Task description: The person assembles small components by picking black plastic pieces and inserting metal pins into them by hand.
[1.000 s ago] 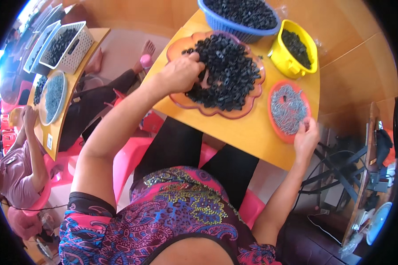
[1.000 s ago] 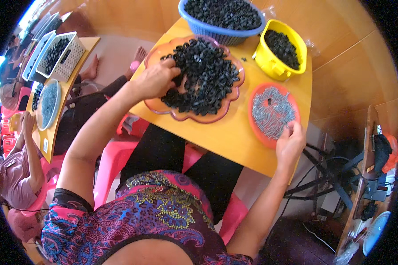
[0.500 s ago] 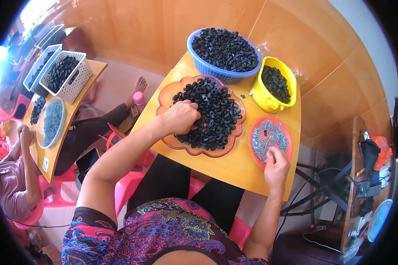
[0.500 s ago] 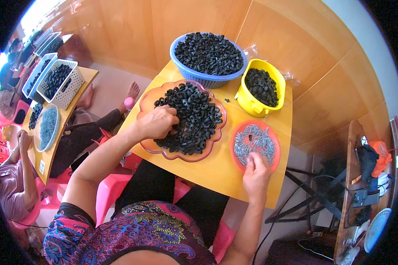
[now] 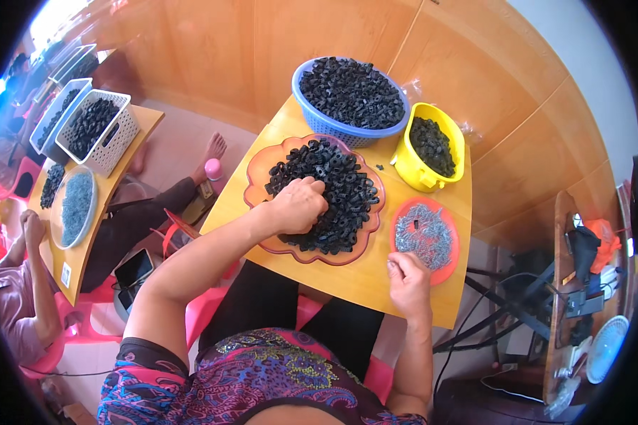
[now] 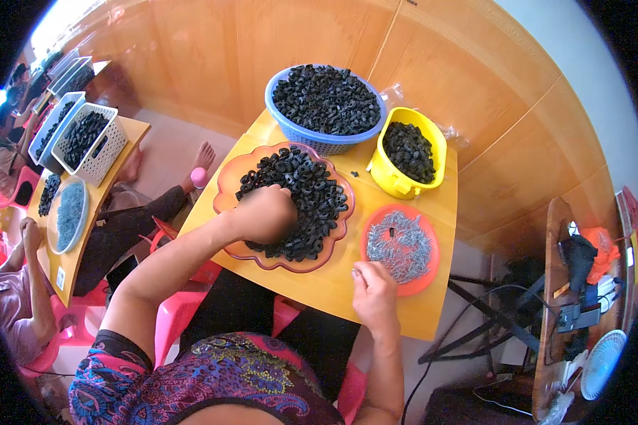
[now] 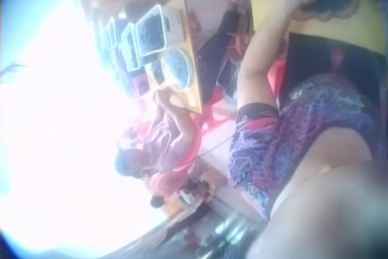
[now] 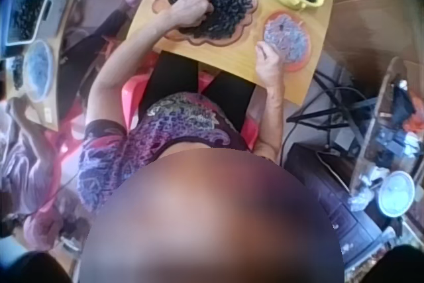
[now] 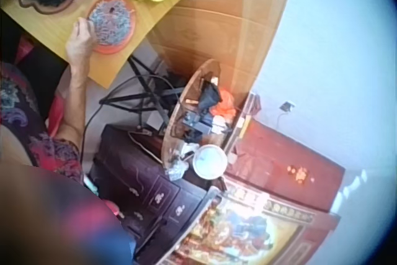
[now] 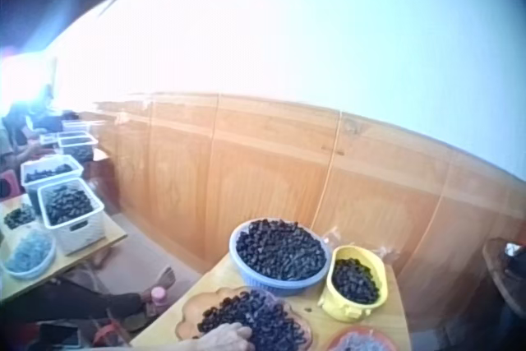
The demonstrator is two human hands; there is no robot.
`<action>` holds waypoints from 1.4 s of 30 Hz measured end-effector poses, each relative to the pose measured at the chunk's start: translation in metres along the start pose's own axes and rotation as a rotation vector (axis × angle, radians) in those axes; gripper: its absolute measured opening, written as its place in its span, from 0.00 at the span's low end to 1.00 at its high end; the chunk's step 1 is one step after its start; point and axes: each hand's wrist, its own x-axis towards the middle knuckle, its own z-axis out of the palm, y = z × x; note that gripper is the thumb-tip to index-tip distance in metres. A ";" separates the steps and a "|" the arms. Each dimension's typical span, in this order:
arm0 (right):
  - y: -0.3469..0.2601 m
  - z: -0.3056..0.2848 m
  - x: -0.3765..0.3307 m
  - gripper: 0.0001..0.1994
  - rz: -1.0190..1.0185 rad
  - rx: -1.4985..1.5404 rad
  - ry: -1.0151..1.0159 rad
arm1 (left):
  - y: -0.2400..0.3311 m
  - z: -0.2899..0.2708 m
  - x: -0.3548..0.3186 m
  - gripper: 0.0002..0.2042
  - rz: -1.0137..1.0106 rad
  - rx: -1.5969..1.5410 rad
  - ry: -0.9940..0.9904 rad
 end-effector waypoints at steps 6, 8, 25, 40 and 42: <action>-0.008 0.011 -0.007 0.04 0.173 0.112 -0.016 | 0.001 0.002 -0.006 0.07 0.109 0.003 0.033; -0.004 0.014 -0.009 0.05 0.203 0.206 -0.082 | 0.002 -0.003 -0.009 0.08 0.060 0.093 -0.025; -0.082 0.030 0.016 0.04 0.163 0.814 -0.205 | 0.073 -0.020 -0.060 0.06 -0.399 -1.757 0.223; -0.078 0.027 0.016 0.05 0.258 0.672 -0.495 | 0.085 0.006 -0.101 0.08 -0.348 -1.916 0.066; -0.067 0.040 0.040 0.04 0.143 0.474 -0.393 | 0.083 0.011 -0.103 0.10 -0.341 -2.015 0.106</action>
